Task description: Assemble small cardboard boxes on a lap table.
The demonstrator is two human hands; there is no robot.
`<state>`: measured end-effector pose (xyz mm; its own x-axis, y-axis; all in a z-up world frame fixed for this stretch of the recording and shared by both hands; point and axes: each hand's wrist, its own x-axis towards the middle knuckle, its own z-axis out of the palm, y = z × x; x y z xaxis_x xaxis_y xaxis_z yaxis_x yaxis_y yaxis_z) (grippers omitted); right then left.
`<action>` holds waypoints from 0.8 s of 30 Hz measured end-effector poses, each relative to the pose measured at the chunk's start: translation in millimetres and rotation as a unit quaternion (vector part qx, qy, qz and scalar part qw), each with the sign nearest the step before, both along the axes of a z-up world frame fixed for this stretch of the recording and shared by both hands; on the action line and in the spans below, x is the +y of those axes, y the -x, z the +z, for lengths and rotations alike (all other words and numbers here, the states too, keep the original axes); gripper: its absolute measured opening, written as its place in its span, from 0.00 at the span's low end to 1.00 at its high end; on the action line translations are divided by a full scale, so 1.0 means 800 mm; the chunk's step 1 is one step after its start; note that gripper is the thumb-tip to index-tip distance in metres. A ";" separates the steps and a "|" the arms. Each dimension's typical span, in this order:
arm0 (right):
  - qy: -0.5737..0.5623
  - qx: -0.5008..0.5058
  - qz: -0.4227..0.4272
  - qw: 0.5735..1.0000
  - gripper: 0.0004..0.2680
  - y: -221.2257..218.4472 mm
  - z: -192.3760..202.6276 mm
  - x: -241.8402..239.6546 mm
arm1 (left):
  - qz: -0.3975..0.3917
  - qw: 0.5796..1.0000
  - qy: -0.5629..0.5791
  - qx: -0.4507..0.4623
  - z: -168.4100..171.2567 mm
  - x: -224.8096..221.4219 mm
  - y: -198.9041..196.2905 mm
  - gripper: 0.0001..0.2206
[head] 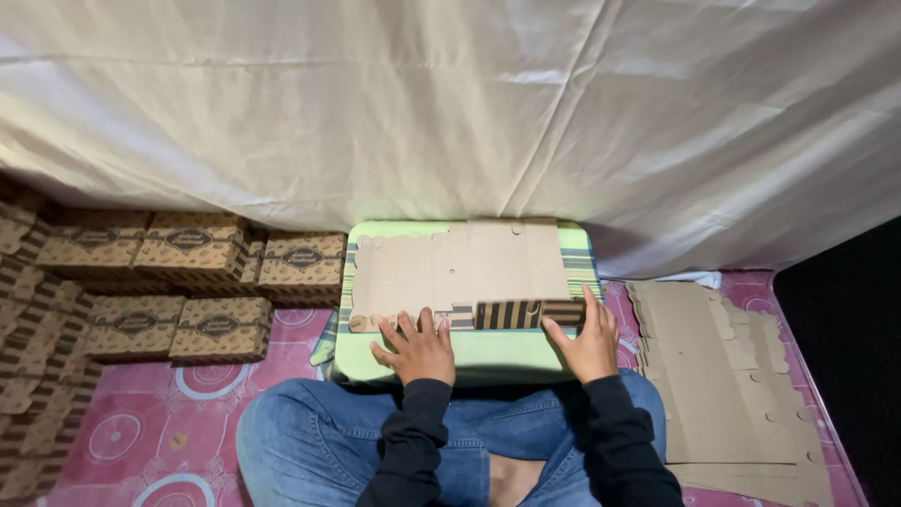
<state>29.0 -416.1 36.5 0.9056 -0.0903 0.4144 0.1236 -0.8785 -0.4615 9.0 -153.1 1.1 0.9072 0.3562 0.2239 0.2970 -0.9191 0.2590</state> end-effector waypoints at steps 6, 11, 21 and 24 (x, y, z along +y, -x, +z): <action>0.033 0.037 -0.045 0.998 0.37 -0.004 -0.005 0.007 | -0.009 1.000 0.010 0.010 0.005 0.000 0.001 0.19; -0.044 0.038 0.009 0.998 0.32 -0.005 -0.017 -0.023 | -0.015 1.000 0.020 0.000 0.006 0.002 0.002 0.20; -0.228 0.043 0.069 0.970 0.27 -0.009 -0.059 -0.071 | -0.044 0.992 0.118 -0.031 0.017 0.022 0.020 0.18; -0.283 0.069 0.131 0.948 0.29 0.001 -0.050 -0.070 | -0.105 0.969 0.174 -0.144 0.028 0.035 0.064 0.23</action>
